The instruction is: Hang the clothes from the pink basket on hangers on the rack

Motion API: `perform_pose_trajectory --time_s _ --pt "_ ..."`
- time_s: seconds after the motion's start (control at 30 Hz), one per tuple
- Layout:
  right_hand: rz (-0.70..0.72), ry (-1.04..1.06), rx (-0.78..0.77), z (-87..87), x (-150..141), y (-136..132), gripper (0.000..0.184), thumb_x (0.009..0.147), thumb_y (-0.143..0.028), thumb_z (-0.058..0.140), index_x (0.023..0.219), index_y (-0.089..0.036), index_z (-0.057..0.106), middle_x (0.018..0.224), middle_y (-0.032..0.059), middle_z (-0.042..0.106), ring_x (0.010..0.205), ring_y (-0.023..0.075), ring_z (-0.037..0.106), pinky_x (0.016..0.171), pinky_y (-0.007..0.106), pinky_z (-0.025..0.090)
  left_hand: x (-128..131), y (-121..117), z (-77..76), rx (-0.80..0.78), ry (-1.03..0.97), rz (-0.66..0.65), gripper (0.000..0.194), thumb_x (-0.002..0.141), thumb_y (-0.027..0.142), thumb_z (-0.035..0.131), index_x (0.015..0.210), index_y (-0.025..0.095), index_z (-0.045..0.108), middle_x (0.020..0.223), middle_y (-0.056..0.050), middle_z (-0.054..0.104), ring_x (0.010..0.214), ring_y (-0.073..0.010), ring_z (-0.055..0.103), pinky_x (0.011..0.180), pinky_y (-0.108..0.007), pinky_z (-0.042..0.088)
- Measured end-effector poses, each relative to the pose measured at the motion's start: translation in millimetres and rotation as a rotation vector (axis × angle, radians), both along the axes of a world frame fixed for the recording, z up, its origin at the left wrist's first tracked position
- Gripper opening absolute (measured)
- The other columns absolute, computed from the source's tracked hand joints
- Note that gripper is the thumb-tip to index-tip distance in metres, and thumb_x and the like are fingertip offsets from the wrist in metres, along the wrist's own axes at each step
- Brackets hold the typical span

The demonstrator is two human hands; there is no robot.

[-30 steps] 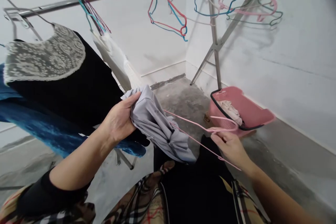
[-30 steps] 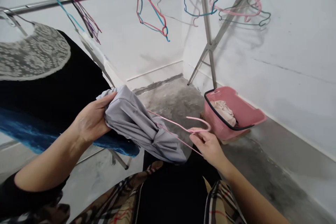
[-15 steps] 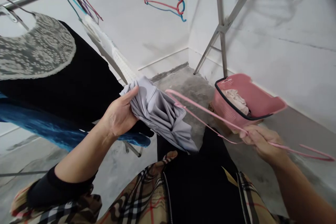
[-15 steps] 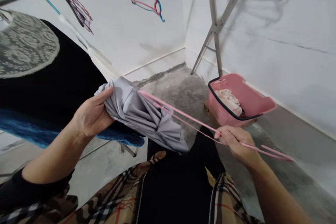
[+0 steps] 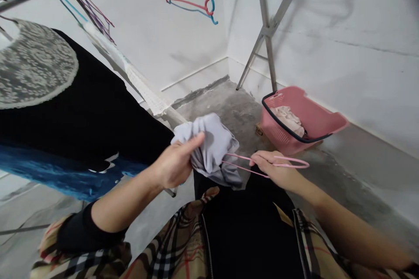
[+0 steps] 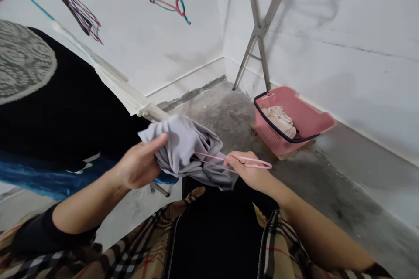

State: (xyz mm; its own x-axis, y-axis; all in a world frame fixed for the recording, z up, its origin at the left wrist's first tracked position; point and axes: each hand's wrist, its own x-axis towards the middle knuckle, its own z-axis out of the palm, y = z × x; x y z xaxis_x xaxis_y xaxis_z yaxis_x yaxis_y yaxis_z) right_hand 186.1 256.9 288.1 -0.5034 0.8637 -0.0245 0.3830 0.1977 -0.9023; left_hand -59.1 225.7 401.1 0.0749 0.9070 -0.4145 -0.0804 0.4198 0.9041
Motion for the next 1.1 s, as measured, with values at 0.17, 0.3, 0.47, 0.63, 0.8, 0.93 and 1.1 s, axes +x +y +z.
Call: perform_pose_trajectory --time_s 0.17,0.3,0.47,0.63,0.8,0.93,1.1 --pt "-0.221 0.308 -0.083 -26.8 -11.5 3.1 0.047 0.089 -0.056 0.045 0.069 -0.016 0.06 0.05 -0.0029 0.039 0.046 0.008 0.035 0.046 0.022 0.028 12.2 -11.4 -25.6 0.551 0.647 -0.505 0.031 0.09 0.031 0.051 0.114 0.019 0.067 0.127 -0.011 0.065 0.124 -0.0276 0.055 0.111 -0.044 0.039" --pt "-0.261 0.441 -0.106 -40.1 1.8 9.2 0.05 0.086 -0.06 0.05 0.068 -0.015 0.061 0.047 -0.0041 0.035 0.043 0.0062 0.029 0.043 0.022 0.022 -2.0 -7.5 -24.8 0.906 1.021 -0.581 0.031 0.085 0.018 0.05 0.111 0.017 0.067 0.113 -0.013 0.07 0.113 -0.0273 0.062 0.1 -0.042 0.048" --pt "-0.305 0.507 -0.07 -33.6 15.6 16.3 0.044 0.086 -0.055 0.054 0.069 -0.015 0.062 0.047 -0.0045 0.036 0.044 0.0059 0.031 0.044 0.022 0.023 -19.0 5.4 3.0 0.942 1.301 -0.277 0.022 0.084 0.024 0.054 0.072 0.017 0.07 0.061 -0.005 0.065 0.059 -0.0186 0.063 0.057 -0.027 0.05" --pt "-0.316 0.521 -0.084 -30.2 20.0 15.4 0.042 0.087 -0.054 0.054 0.071 -0.016 0.061 0.046 -0.0061 0.032 0.043 0.0058 0.027 0.044 0.022 0.022 -20.1 27.2 22.5 1.067 1.495 -0.257 0.017 0.081 0.022 0.053 0.079 0.02 0.07 0.087 -0.009 0.069 0.095 -0.0284 0.061 0.085 -0.043 0.05" --pt "-0.324 0.486 -0.06 -26.2 26.3 9.8 0.041 0.088 -0.052 0.053 0.072 -0.016 0.063 0.047 -0.0053 0.034 0.043 0.006 0.029 0.044 0.022 0.023 -24.7 41.0 19.1 1.009 1.635 -0.411 0.018 0.081 0.018 0.048 0.073 0.018 0.065 0.079 -0.01 0.065 0.084 -0.0255 0.06 0.074 -0.038 0.05" --pt "-0.312 0.482 -0.047 -14.4 29.2 8.0 0.045 0.087 -0.057 0.052 0.071 -0.016 0.064 0.046 -0.005 0.033 0.043 0.006 0.028 0.043 0.022 0.023 -27.8 37.0 22.2 1.062 1.819 -0.171 0.013 0.086 0.029 0.054 0.079 0.021 0.062 0.081 -0.008 0.065 0.084 -0.0253 0.06 0.068 -0.036 0.048" --pt "-0.306 0.417 0.016 0.2 31.3 9.9 0.05 0.087 -0.06 0.048 0.071 -0.015 0.065 0.046 -0.0039 0.035 0.043 0.0064 0.031 0.044 0.023 0.024 -17.3 31.5 39.3 1.251 1.862 -0.183 0.029 0.087 0.029 0.058 0.115 0.023 0.058 0.116 -0.012 0.063 0.111 -0.0323 0.055 0.093 -0.048 0.042"
